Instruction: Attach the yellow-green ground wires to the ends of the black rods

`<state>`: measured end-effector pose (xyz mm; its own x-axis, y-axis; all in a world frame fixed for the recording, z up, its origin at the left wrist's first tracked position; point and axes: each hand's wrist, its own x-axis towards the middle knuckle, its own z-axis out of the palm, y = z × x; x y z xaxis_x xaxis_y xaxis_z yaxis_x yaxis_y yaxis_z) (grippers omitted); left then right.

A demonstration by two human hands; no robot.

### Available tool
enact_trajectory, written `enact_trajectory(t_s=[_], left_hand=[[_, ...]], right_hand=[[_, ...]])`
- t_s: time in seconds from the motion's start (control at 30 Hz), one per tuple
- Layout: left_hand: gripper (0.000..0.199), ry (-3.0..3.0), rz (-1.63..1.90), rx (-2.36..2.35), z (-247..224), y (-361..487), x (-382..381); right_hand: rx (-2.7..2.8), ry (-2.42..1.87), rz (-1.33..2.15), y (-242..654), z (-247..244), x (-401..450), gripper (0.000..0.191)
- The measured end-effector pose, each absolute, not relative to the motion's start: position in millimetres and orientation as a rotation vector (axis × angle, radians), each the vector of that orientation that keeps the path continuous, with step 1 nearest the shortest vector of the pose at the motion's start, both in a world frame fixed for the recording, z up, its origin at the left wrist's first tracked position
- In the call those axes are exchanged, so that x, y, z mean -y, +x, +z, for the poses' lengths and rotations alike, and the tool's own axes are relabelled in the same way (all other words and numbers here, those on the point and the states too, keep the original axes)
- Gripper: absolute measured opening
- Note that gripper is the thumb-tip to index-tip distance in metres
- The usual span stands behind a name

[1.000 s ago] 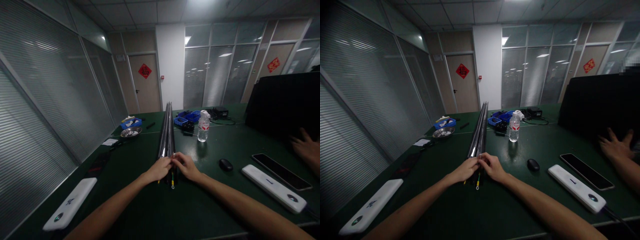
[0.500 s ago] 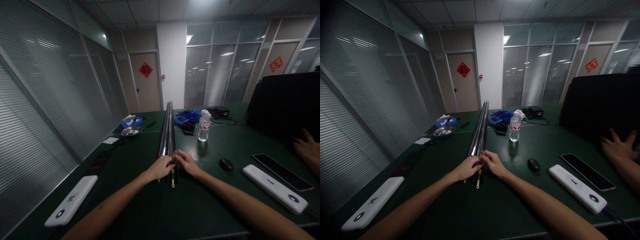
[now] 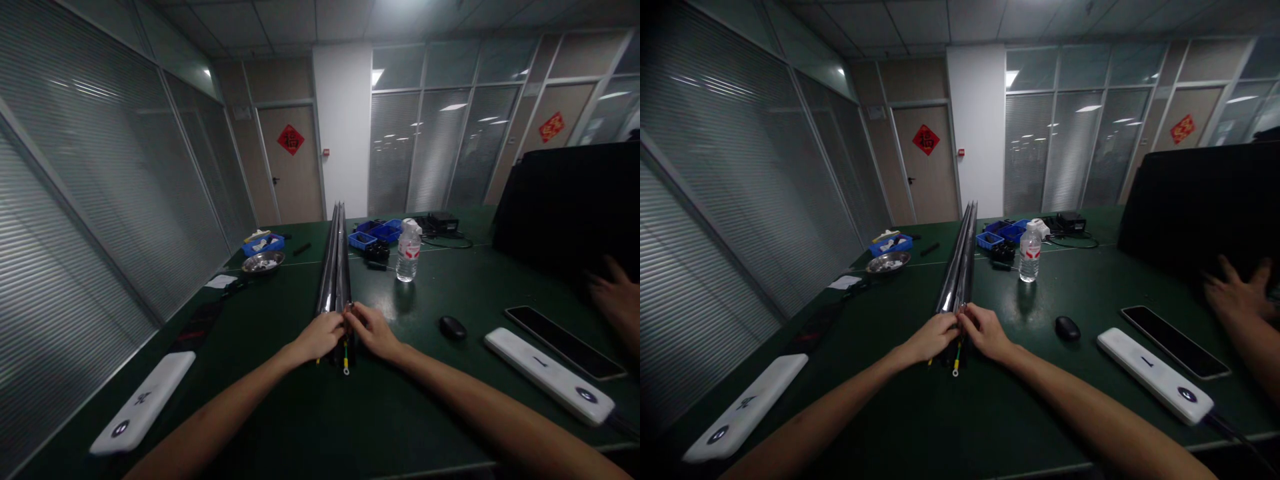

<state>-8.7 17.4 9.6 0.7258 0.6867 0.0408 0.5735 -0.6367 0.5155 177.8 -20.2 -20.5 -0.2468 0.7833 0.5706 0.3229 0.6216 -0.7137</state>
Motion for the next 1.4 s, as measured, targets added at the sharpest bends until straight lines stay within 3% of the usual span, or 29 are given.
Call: enact_trajectory(t_s=[0.37,0.73,1.4], left_hand=[[0.018,2.482,0.376,-0.941,17,-6,-11],[0.022,2.408,0.299,-0.967,14,-10,-12],[0.019,2.491,0.417,-0.918,14,-8,-10]], right_hand=[[1.775,-0.771,0.769,182,-20,12,0.034],[1.89,-0.921,0.465,179,-18,22,0.022],[1.901,-0.878,0.453,179,-18,22,0.021]])
